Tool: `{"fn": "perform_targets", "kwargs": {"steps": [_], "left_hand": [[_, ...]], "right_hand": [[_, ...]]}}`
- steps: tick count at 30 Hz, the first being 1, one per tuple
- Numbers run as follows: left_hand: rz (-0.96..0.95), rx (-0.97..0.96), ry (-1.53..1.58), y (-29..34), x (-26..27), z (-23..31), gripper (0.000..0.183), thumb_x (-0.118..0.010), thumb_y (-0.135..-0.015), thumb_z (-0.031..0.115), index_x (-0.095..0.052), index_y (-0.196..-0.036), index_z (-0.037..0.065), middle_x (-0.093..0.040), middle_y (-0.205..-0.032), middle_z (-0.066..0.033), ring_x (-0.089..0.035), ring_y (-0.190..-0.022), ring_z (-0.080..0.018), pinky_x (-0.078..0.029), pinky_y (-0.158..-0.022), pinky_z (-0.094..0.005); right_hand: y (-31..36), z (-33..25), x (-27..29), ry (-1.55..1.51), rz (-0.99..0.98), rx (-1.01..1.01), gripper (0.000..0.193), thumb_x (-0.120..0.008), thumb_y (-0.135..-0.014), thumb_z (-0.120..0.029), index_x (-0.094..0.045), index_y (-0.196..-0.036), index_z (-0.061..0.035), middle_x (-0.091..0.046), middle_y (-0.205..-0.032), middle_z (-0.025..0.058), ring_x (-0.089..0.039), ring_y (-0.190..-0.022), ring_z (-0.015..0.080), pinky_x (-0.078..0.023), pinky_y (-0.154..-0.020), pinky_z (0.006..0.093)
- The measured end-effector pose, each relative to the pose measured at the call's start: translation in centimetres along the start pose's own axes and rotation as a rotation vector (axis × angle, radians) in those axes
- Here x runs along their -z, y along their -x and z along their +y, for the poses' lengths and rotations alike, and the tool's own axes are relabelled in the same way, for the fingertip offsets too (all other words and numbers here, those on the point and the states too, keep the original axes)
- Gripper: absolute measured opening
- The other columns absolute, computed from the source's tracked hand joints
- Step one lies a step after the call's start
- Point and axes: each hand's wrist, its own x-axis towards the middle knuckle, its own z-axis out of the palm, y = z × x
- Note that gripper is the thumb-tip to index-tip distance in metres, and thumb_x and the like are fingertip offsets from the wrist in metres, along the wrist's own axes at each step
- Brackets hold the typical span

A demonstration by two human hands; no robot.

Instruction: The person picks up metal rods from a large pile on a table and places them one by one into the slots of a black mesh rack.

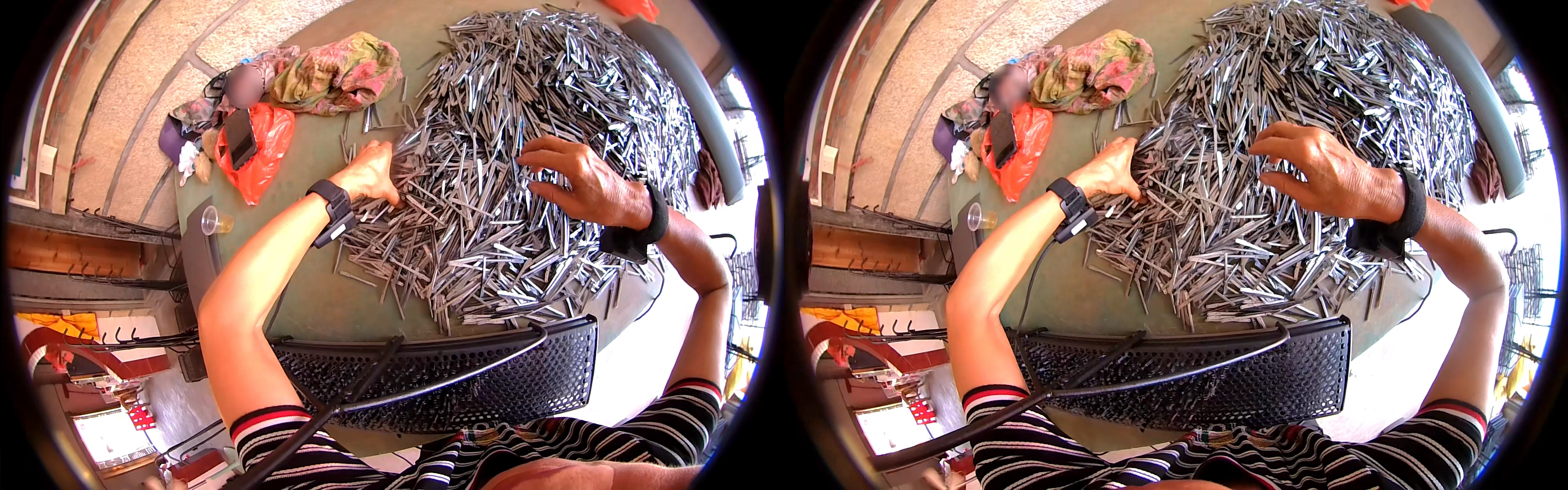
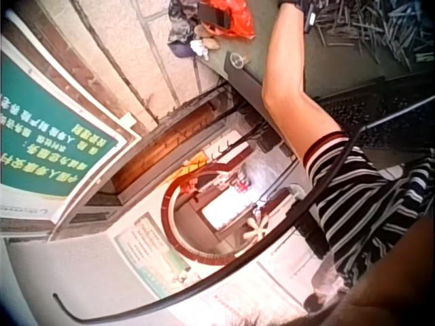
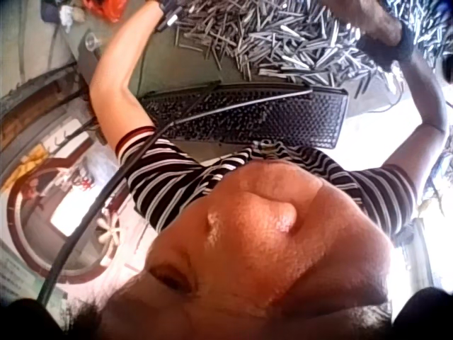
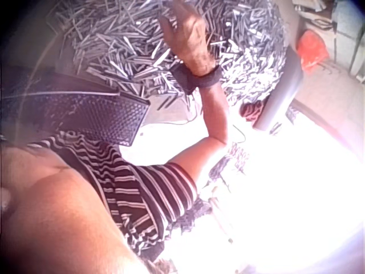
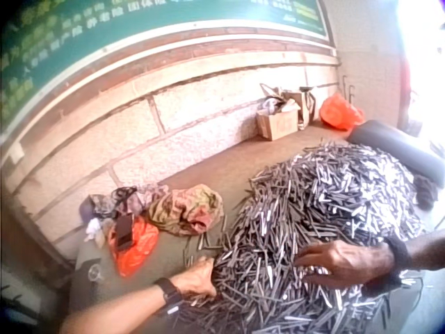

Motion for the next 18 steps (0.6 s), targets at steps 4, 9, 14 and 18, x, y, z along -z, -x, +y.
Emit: {"fn": "perform_targets", "kwargs": {"steps": [4,9,14,18], "left_hand": [[-0.093,0.057,0.224,-0.5,-1.2,-1.3,0.057,-0.081,-0.044,0.019,-0.056,-0.085,-0.012,-0.059,-0.087,-0.0258,-0.059,-0.085,-0.0331,-0.049,-0.076,-0.0359],[0.039,0.079,0.209,0.4,-1.5,0.0,0.042,-0.078,-0.046,0.018,-0.058,-0.069,-0.011,-0.061,-0.076,-0.0253,-0.063,-0.075,-0.0308,-0.051,-0.068,-0.0361],[0.006,0.216,0.196,0.6,-1.0,1.5,0.040,-0.079,-0.047,0.015,-0.060,-0.072,-0.010,-0.063,-0.077,-0.0229,-0.065,-0.077,-0.0299,-0.051,-0.070,-0.0342],[-0.001,0.305,0.337,0.4,-1.9,1.1,0.039,-0.079,-0.048,0.012,-0.061,-0.076,-0.008,-0.065,-0.080,-0.0200,-0.065,-0.079,-0.0281,-0.050,-0.071,-0.0337]], "right_hand": [[0.3,0.1,-0.4,-0.040,-0.020,-0.020,0.027,-0.062,-0.081,-0.008,-0.056,-0.102,0.0063,-0.057,-0.097,0.0185,-0.060,-0.083,0.0329,-0.049,-0.071,0.0378],[0.7,0.3,-1.1,-0.107,-0.030,-0.052,0.025,-0.061,-0.081,-0.007,-0.057,-0.101,0.0067,-0.057,-0.094,0.0180,-0.060,-0.077,0.0314,-0.050,-0.065,0.0361],[0.9,0.1,-1.6,-0.101,-0.039,-0.034,0.023,-0.061,-0.081,-0.007,-0.056,-0.100,0.0073,-0.057,-0.091,0.0178,-0.061,-0.074,0.0311,-0.050,-0.063,0.0359],[0.9,-0.3,-1.7,-0.094,-0.077,-0.043,0.023,-0.060,-0.082,-0.008,-0.057,-0.098,0.0074,-0.058,-0.089,0.0174,-0.060,-0.072,0.0317,-0.049,-0.063,0.0366]]}}
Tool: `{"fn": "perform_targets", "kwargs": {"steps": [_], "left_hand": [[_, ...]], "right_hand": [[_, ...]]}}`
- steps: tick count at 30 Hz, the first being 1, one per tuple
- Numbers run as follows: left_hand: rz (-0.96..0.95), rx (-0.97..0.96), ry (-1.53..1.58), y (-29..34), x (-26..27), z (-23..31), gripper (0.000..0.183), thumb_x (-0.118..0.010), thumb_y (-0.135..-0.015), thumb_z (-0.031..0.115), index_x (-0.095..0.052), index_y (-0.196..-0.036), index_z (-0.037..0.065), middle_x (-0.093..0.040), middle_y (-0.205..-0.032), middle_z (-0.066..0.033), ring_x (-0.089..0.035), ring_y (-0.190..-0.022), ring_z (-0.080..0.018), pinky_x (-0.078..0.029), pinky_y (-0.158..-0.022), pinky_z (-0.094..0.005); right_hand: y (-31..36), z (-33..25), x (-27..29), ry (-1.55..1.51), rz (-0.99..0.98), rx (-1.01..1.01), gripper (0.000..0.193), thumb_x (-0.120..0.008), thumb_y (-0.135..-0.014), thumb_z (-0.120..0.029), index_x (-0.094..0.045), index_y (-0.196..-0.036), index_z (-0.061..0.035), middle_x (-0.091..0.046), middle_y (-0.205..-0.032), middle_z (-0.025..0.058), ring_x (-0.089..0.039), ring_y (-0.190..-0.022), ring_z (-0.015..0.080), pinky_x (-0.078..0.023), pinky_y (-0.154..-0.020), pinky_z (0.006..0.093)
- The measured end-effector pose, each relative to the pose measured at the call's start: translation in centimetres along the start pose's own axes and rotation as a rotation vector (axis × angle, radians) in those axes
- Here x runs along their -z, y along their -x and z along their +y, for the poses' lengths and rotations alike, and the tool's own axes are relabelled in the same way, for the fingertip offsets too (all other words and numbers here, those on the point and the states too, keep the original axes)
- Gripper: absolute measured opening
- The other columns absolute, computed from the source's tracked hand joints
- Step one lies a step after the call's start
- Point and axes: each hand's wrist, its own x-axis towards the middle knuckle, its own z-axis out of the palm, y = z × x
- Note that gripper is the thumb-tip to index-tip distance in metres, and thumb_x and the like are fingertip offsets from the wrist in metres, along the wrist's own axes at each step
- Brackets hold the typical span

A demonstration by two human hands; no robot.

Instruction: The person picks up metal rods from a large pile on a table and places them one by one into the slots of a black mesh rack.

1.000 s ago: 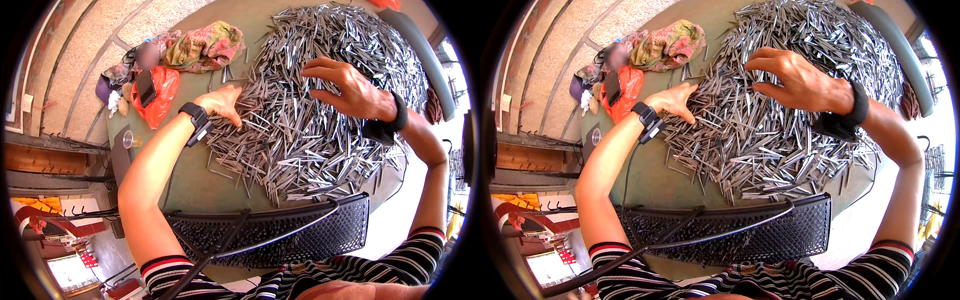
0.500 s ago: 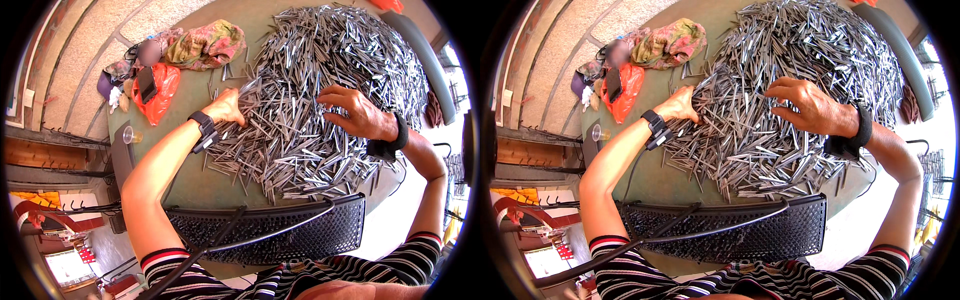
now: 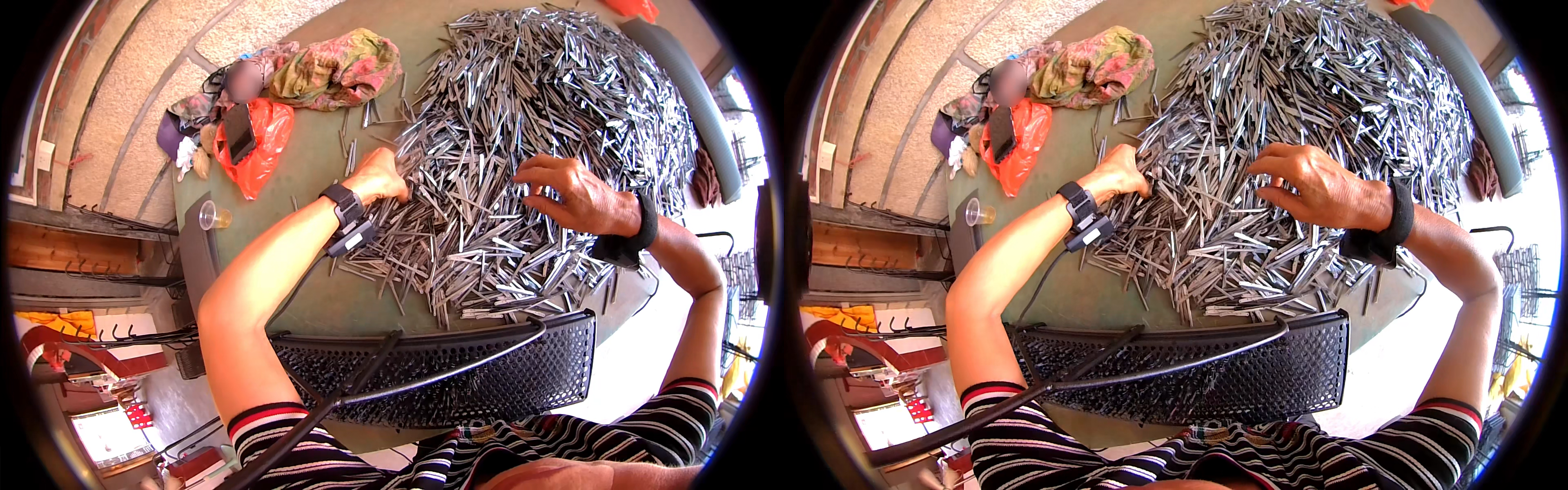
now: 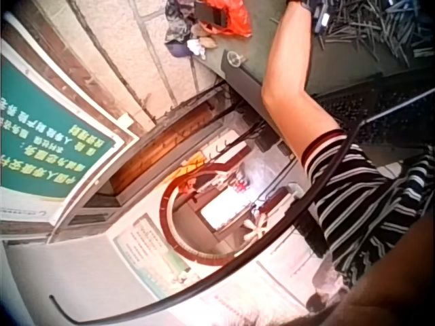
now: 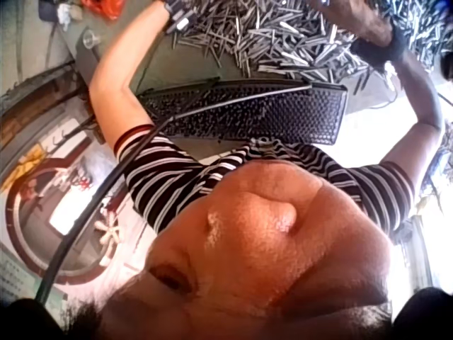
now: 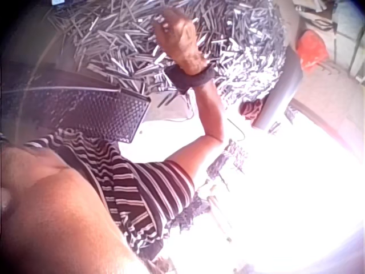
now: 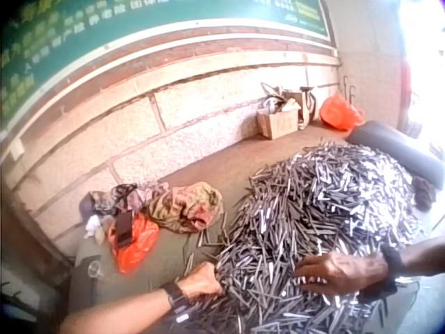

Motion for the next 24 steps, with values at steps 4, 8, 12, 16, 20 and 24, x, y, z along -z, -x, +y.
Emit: {"fn": "perform_targets", "kwargs": {"steps": [4,8,12,16,20,24], "left_hand": [[0.033,0.000,-0.028,0.7,-0.3,0.7,0.036,-0.077,-0.050,0.011,-0.061,-0.076,-0.007,-0.064,-0.080,-0.0207,-0.065,-0.078,-0.0284,-0.050,-0.070,-0.0343],[0.050,0.051,-0.115,2.0,0.2,2.6,0.035,-0.075,-0.052,0.012,-0.061,-0.077,-0.007,-0.064,-0.080,-0.0217,-0.065,-0.079,-0.0296,-0.050,-0.070,-0.0351],[0.053,0.083,0.055,1.3,-0.3,1.3,0.035,-0.075,-0.051,0.009,-0.060,-0.078,-0.007,-0.063,-0.077,-0.0184,-0.064,-0.076,-0.0266,-0.050,-0.067,-0.0336],[0.025,0.114,0.029,1.5,0.1,2.0,0.037,-0.075,-0.051,0.008,-0.060,-0.080,-0.007,-0.062,-0.078,-0.0172,-0.063,-0.076,-0.0246,-0.049,-0.066,-0.0335],[0.021,0.097,0.032,1.8,0.4,2.1,0.026,-0.071,-0.053,0.002,-0.055,-0.072,-0.008,-0.056,-0.066,-0.0117,-0.054,-0.060,-0.0190,-0.043,-0.050,-0.0347],[-0.097,0.244,0.049,3.2,1.7,3.6,0.030,-0.068,-0.052,-0.003,-0.053,-0.077,-0.011,-0.057,-0.069,-0.0159,-0.056,-0.061,-0.0233,-0.042,-0.047,-0.0376]], "right_hand": [[0.0,-0.3,-0.3,-0.019,-0.011,-0.022,0.022,-0.060,-0.081,-0.007,-0.057,-0.098,0.0072,-0.058,-0.087,0.0180,-0.060,-0.072,0.0333,-0.048,-0.064,0.0380],[0.3,-0.3,-0.8,-0.034,-0.041,-0.011,0.022,-0.060,-0.081,-0.007,-0.057,-0.097,0.0073,-0.058,-0.086,0.0187,-0.060,-0.073,0.0336,-0.048,-0.065,0.0384],[0.3,-0.7,-0.9,-0.041,-0.064,0.015,0.021,-0.060,-0.082,-0.008,-0.058,-0.096,0.0077,-0.059,-0.085,0.0190,-0.061,-0.074,0.0333,-0.049,-0.065,0.0382],[0.6,-0.9,-0.6,-0.045,-0.065,0.004,0.021,-0.060,-0.082,-0.008,-0.058,-0.096,0.0076,-0.059,-0.084,0.0189,-0.061,-0.072,0.0328,-0.050,-0.064,0.0384],[0.7,-1.3,-0.4,-0.031,-0.122,-0.018,0.021,-0.060,-0.082,-0.009,-0.058,-0.096,0.0071,-0.060,-0.083,0.0181,-0.061,-0.071,0.0324,-0.050,-0.063,0.0386],[0.9,-1.5,-0.5,-0.021,-0.129,-0.011,0.021,-0.061,-0.082,-0.010,-0.059,-0.096,0.0063,-0.060,-0.082,0.0175,-0.062,-0.070,0.0317,-0.050,-0.062,0.0384]]}}
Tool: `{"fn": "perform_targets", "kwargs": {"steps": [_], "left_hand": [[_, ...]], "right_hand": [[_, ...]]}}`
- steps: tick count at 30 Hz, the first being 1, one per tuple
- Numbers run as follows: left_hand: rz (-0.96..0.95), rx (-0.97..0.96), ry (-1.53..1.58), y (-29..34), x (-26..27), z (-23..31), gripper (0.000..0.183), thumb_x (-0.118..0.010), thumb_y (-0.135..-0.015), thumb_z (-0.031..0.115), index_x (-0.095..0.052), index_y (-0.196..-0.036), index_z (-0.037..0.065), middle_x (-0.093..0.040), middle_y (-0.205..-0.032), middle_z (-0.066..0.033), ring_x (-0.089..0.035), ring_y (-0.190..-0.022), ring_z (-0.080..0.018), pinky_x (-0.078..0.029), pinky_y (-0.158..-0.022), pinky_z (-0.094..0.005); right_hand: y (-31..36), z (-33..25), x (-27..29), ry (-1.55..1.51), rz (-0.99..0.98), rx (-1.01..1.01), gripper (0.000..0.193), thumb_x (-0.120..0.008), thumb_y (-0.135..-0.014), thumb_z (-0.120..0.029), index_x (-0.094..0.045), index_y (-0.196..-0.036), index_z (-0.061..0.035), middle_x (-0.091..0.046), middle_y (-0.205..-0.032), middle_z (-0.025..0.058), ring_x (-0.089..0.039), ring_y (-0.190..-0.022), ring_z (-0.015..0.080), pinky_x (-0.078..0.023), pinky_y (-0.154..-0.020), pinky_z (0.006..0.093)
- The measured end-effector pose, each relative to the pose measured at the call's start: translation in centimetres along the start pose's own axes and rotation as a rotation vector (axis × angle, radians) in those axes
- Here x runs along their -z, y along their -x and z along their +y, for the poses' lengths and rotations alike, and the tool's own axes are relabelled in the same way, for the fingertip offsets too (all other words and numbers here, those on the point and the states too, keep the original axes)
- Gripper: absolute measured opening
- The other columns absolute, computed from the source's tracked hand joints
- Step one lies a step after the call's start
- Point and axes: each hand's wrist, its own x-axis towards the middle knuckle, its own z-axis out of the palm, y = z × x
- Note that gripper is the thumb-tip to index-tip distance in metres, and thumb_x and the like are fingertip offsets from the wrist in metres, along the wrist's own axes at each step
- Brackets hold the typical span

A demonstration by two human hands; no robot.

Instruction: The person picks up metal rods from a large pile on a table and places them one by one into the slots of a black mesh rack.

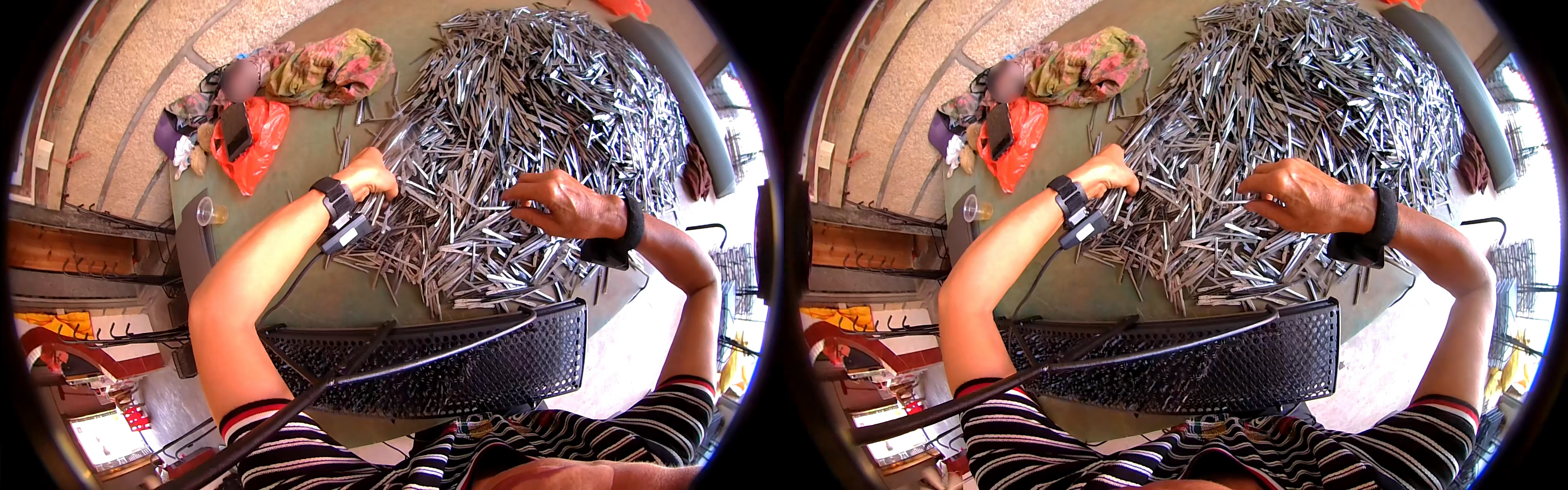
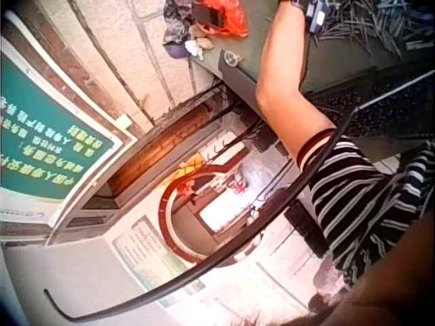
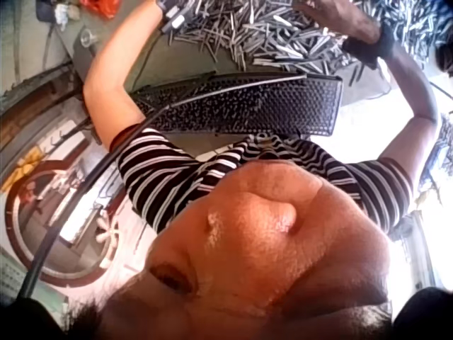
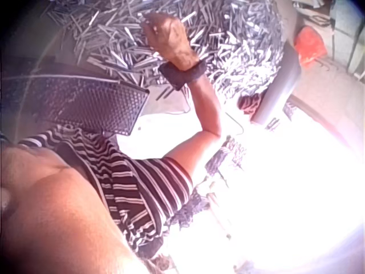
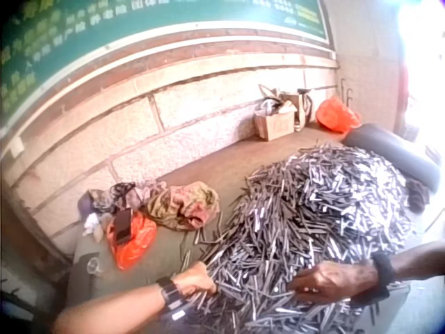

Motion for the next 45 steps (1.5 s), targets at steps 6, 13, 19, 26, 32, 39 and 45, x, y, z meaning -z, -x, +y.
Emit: {"fn": "perform_targets", "kwargs": {"steps": [6,13,19,26,32,39,45], "left_hand": [[-0.015,0.015,-0.034,2.8,0.9,0.4,0.021,-0.068,-0.050,-0.008,-0.054,-0.065,-0.011,-0.058,-0.067,-0.0173,-0.059,-0.056,-0.0237,-0.044,-0.044,-0.0358],[-0.090,-0.124,0.078,3.5,1.9,-1.3,0.025,-0.063,-0.051,-0.013,-0.056,-0.074,-0.010,-0.058,-0.065,-0.0134,-0.058,-0.054,-0.0200,-0.044,-0.041,-0.0311],[-0.193,-0.260,0.532,4.7,3.2,0.2,0.020,-0.065,-0.059,-0.004,-0.056,-0.076,-0.009,-0.060,-0.064,-0.0148,-0.061,-0.053,-0.0214,-0.051,-0.046,-0.0329],[-0.409,-0.406,0.934,3.8,-0.1,1.0,0.034,-0.064,-0.067,-0.004,-0.058,-0.101,-0.002,-0.064,-0.078,-0.0116,-0.063,-0.063,-0.0199,-0.053,-0.058,-0.0305],[-0.439,-0.361,0.962,2.9,-2.2,1.7,0.020,-0.066,-0.070,-0.004,-0.059,-0.089,-0.002,-0.063,-0.075,-0.0115,-0.061,-0.060,-0.0208,-0.050,-0.054,-0.0316],[-0.301,-0.316,1.105,2.8,-2.1,1.5,0.016,-0.065,-0.073,-0.002,-0.060,-0.088,-0.005,-0.061,-0.073,-0.0111,-0.061,-0.061,-0.0219,-0.053,-0.055,-0.0343],[-0.073,-0.248,1.352,2.3,-0.3,2.4,0.010,-0.062,-0.075,0.001,-0.059,-0.083,-0.005,-0.062,-0.078,-0.0158,-0.062,-0.069,-0.0264,-0.054,-0.061,-0.0427]], "right_hand": [[0.9,0.0,0.4,0.018,0.028,0.000,0.021,-0.062,-0.081,-0.009,-0.061,-0.095,0.0058,-0.061,-0.081,0.0171,-0.062,-0.068,0.0301,-0.049,-0.061,0.0380],[1.6,0.2,0.6,0.013,0.053,0.013,0.021,-0.061,-0.080,-0.009,-0.061,-0.095,0.0062,-0.062,-0.080,0.0181,-0.062,-0.069,0.0305,-0.050,-0.062,0.0374],[-1.2,0.9,-1.0,-0.187,0.121,-0.119,0.032,-0.061,-0.083,-0.020,-0.060,-0.098,0.0079,-0.065,-0.084,0.0181,-0.064,-0.072,0.0249,-0.052,-0.066,0.0323],[-8.7,1.7,-4.6,-1.261,0.121,-0.372,0.082,-0.049,-0.085,-0.056,-0.030,-0.131,0.0094,-0.044,-0.125,0.0237,-0.050,-0.111,0.0282,-0.046,-0.089,0.0359],[-11.5,0.5,-3.6,-1.290,0.183,-0.429,0.060,-0.052,-0.088,-0.047,-0.039,-0.123,0.0006,-0.052,-0.114,0.0129,-0.053,-0.102,0.0210,-0.048,-0.082,0.0359],[-11.3,1.0,-4.2,-1.162,0.212,-0.267,0.095,-0.075,-0.073,-0.034,-0.016,-0.136,0.0053,-0.046,-0.122,0.0213,-0.049,-0.112,0.0266,-0.046,-0.087,0.0364],[-10.3,0.0,-5.0,-1.121,-0.093,-0.477,0.064,-0.072,-0.077,-0.031,-0.041,-0.119,0.0052,-0.059,-0.104,0.0141,-0.059,-0.094,0.0219,-0.050,-0.074,0.0327]]}}
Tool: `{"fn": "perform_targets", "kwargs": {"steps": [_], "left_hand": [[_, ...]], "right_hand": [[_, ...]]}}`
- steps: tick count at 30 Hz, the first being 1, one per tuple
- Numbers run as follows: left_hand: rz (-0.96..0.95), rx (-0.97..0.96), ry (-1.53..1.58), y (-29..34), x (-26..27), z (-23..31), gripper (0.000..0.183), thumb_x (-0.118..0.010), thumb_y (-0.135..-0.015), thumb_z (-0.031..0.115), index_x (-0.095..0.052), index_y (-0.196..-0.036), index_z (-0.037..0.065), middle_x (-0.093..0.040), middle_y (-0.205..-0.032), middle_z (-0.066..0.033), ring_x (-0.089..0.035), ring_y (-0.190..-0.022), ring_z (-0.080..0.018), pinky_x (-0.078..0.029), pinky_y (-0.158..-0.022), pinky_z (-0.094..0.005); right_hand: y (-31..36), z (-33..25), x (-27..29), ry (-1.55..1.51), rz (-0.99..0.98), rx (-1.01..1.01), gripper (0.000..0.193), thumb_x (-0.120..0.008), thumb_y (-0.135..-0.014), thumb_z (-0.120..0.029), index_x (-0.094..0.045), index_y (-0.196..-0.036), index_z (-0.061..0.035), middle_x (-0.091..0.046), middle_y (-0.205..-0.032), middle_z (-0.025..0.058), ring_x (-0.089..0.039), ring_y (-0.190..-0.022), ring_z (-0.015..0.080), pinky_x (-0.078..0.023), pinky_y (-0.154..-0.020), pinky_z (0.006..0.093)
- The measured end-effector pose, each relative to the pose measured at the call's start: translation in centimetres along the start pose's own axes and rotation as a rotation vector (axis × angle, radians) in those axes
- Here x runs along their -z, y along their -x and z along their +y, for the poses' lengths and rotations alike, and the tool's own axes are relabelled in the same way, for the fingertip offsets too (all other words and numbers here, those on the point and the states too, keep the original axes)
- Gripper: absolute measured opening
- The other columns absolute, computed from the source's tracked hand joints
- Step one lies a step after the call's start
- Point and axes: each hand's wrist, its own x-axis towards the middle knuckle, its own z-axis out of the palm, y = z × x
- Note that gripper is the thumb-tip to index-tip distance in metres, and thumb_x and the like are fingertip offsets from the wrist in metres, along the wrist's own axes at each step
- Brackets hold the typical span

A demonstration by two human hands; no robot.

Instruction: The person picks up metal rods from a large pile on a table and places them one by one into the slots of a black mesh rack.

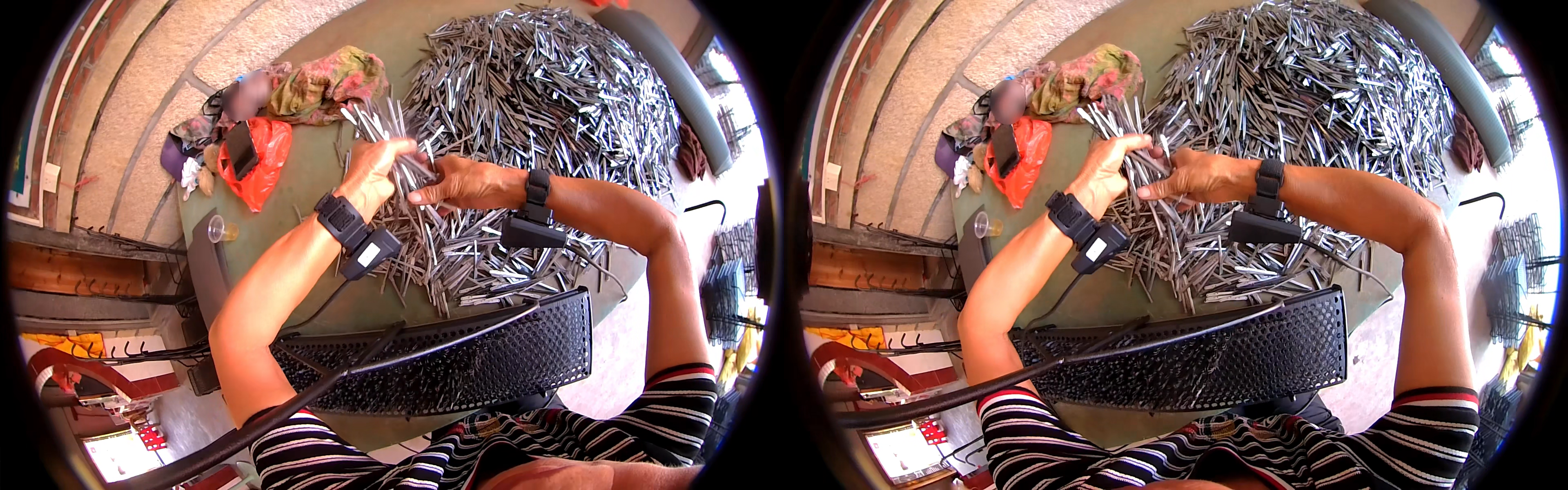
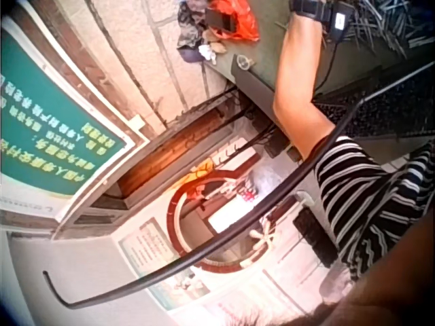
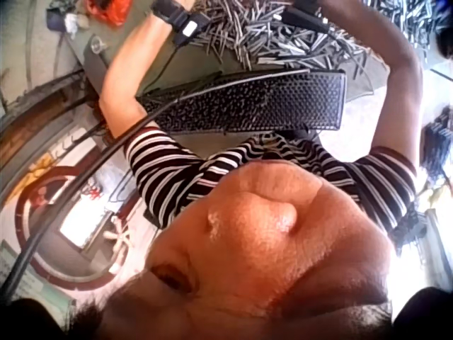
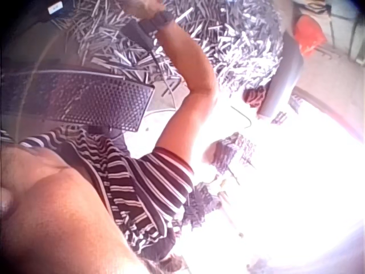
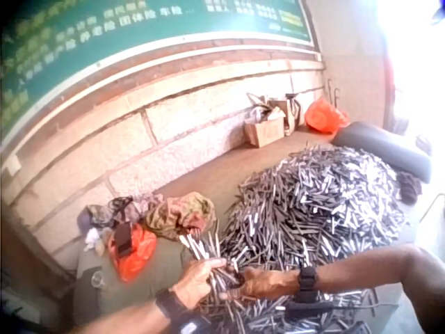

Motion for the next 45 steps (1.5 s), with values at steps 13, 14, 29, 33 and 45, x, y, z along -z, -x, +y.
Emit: {"fn": "perform_targets", "kwargs": {"steps": [13,14,29,33,45], "left_hand": [[0.053,-0.187,0.163,-1.0,0.9,0.8,0.010,-0.062,-0.076,0.000,-0.055,-0.083,-0.002,-0.059,-0.079,-0.0130,-0.064,-0.073,-0.0287,-0.055,-0.061,-0.0436],[0.073,-0.204,0.192,-1.3,1.3,0.9,0.011,-0.062,-0.074,-0.002,-0.055,-0.082,-0.003,-0.059,-0.077,-0.0138,-0.064,-0.069,-0.0294,-0.054,-0.056,-0.0427],[-0.002,0.253,-0.171,0.6,-0.3,-0.2,0.027,-0.074,-0.074,0.015,-0.062,-0.085,-0.006,-0.065,-0.082,-0.0143,-0.064,-0.069,-0.0277,-0.055,-0.059,-0.0403],[0.043,0.220,-0.140,0.3,0.4,-0.5,0.025,-0.070,-0.078,0.016,-0.062,-0.091,-0.003,-0.065,-0.087,-0.0138,-0.064,-0.072,-0.0285,-0.056,-0.063,-0.0439],[0.094,-0.020,0.009,0.2,2.4,-0.2,0.010,-0.062,-0.077,0.005,-0.061,-0.085,-0.001,-0.064,-0.078,-0.0133,-0.064,-0.070,-0.0258,-0.055,-0.060,-0.0399]], "right_hand": [[0.5,1.4,-1.8,-0.025,0.075,0.006,0.031,-0.039,-0.097,-0.024,-0.045,-0.076,-0.0020,-0.047,-0.064,0.0030,-0.049,-0.057,0.0141,-0.042,-0.054,0.0279],[1.3,1.7,-1.6,-0.030,0.051,-0.019,0.031,-0.038,-0.097,-0.024,-0.045,-0.076,-0.0021,-0.047,-0.065,0.0030,-0.049,-0.057,0.0143,-0.041,-0.054,0.0279],[-0.6,-0.6,-1.5,0.284,0.306,-0.036,0.036,-0.036,-0.096,-0.023,-0.051,-0.082,0.0061,-0.056,-0.061,0.0104,-0.059,-0.055,0.0193,-0.050,-0.050,0.0293],[-2.6,0.8,-1.1,0.638,0.392,0.231,0.040,-0.037,-0.093,-0.023,-0.054,-0.081,0.0116,-0.056,-0.057,0.0179,-0.059,-0.047,0.0239,-0.049,-0.050,0.0349],[1.6,-0.6,0.8,0.648,0.434,0.128,0.042,-0.049,-0.086,-0.036,-0.061,-0.090,0.0040,-0.064,-0.082,0.0147,-0.062,-0.075,0.0248,-0.051,-0.072,0.0341]]}}
